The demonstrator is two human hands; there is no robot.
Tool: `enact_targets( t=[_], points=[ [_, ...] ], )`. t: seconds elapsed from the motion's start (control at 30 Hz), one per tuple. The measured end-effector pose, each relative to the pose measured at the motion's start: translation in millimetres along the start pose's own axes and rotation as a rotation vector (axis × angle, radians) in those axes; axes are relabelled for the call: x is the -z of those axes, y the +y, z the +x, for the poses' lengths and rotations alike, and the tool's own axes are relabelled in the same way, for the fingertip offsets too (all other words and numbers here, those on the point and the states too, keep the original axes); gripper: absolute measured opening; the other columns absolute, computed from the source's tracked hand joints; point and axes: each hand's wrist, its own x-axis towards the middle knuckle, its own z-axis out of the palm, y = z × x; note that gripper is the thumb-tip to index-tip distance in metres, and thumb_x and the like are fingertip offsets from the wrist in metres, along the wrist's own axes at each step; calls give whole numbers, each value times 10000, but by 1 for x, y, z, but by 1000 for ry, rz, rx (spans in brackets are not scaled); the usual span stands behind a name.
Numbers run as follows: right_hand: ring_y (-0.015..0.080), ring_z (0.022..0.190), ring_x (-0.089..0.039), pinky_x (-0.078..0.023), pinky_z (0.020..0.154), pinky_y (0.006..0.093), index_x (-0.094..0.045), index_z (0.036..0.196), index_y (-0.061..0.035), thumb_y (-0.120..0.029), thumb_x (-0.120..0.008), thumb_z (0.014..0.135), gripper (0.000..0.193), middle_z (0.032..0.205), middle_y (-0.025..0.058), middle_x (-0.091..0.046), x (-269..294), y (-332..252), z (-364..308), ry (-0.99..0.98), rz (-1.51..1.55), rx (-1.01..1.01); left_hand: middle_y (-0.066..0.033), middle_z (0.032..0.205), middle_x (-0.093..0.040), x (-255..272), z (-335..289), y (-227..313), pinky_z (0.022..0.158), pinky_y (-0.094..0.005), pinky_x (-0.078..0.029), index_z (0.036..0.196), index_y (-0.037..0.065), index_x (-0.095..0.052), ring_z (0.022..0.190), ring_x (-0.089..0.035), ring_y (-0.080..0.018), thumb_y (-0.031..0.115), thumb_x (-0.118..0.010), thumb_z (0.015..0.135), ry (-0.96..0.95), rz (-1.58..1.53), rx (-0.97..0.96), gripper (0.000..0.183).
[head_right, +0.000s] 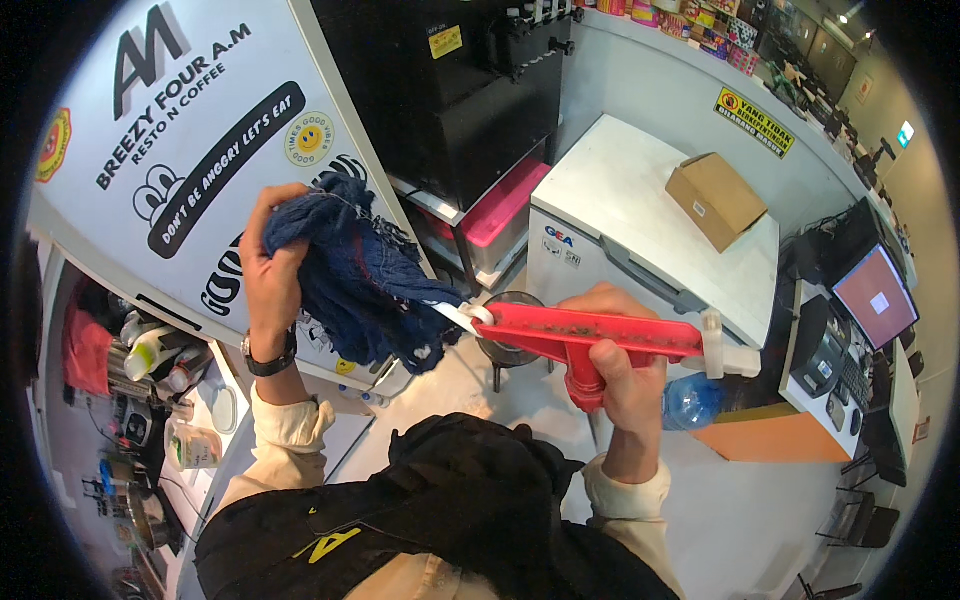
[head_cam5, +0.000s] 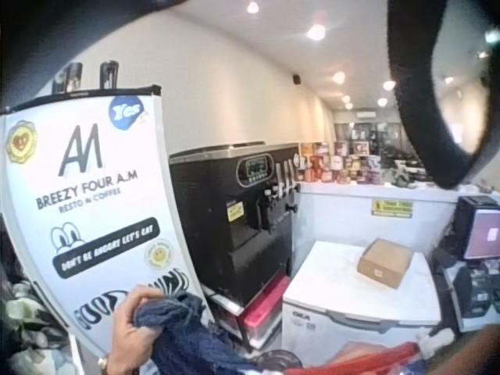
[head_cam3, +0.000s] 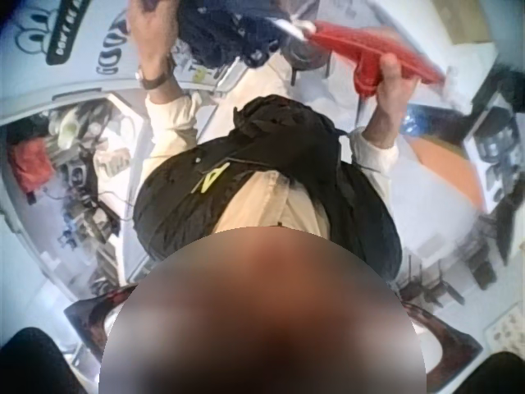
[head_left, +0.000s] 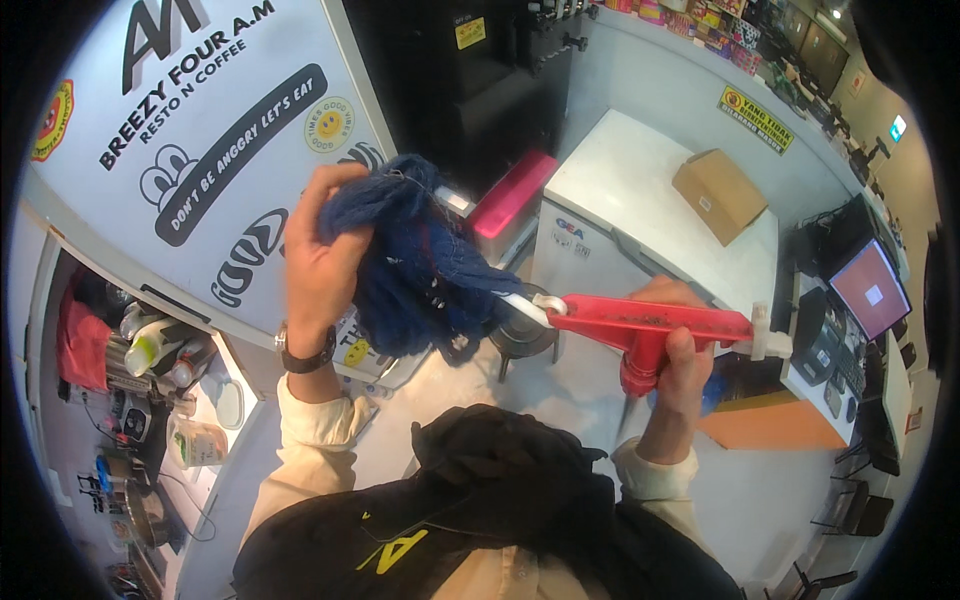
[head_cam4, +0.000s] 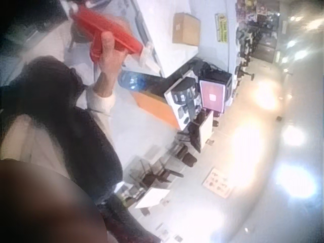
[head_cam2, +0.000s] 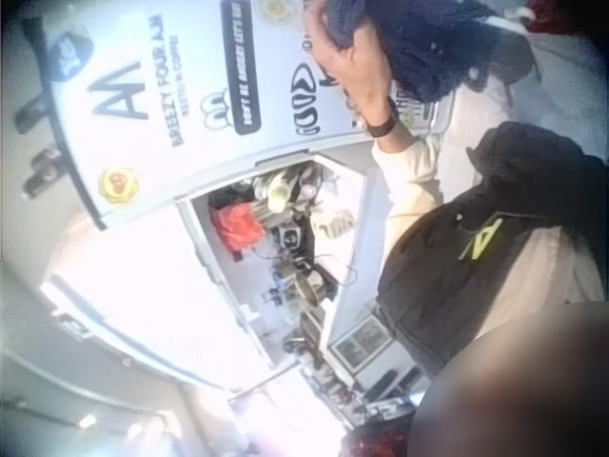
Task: The person assembles a mop by attaching a blue mop head to a white handle. They insert the handle into the mop head, secure it with a red locking mechanism, and adjust the fabric strands to ensure a proper fit. The person then lifts the assembled mop to inspect the connection.
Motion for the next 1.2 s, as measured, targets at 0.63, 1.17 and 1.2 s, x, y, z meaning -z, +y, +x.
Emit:
enact_targets(
  t=[0.63,1.17,1.2],
  points=[
    [123,508,-627,-474,492,249,-748,888,-59,-507,-806,748,474,643,53,-676,-15,-95,154,-921,-1295,-389,-80,885,-648,-55,-83,-98,795,-307,-475,1070,-22,-653,823,-586,-176,113,-584,890,-187,-270,491,236],
    [184,539,-658,-531,519,303,-747,895,-29,-415,-702,810,397,651,92,-667,-105,-49,212,-1115,-1398,-877,-121,1294,-587,-103,-142,-169,1036,-351,-464,1373,54,-515,1177,-582,-217,74,-394,900,-106,-794,725,488],
    [190,546,-663,-533,523,308,-745,900,-24,-412,-702,809,401,662,97,-671,-106,-43,211,-1113,-1438,-916,-120,1286,-590,-106,-140,-168,1017,-338,-468,1370,55,-519,1157,-590,-209,68,-382,899,-149,-597,657,491]
  ],
)
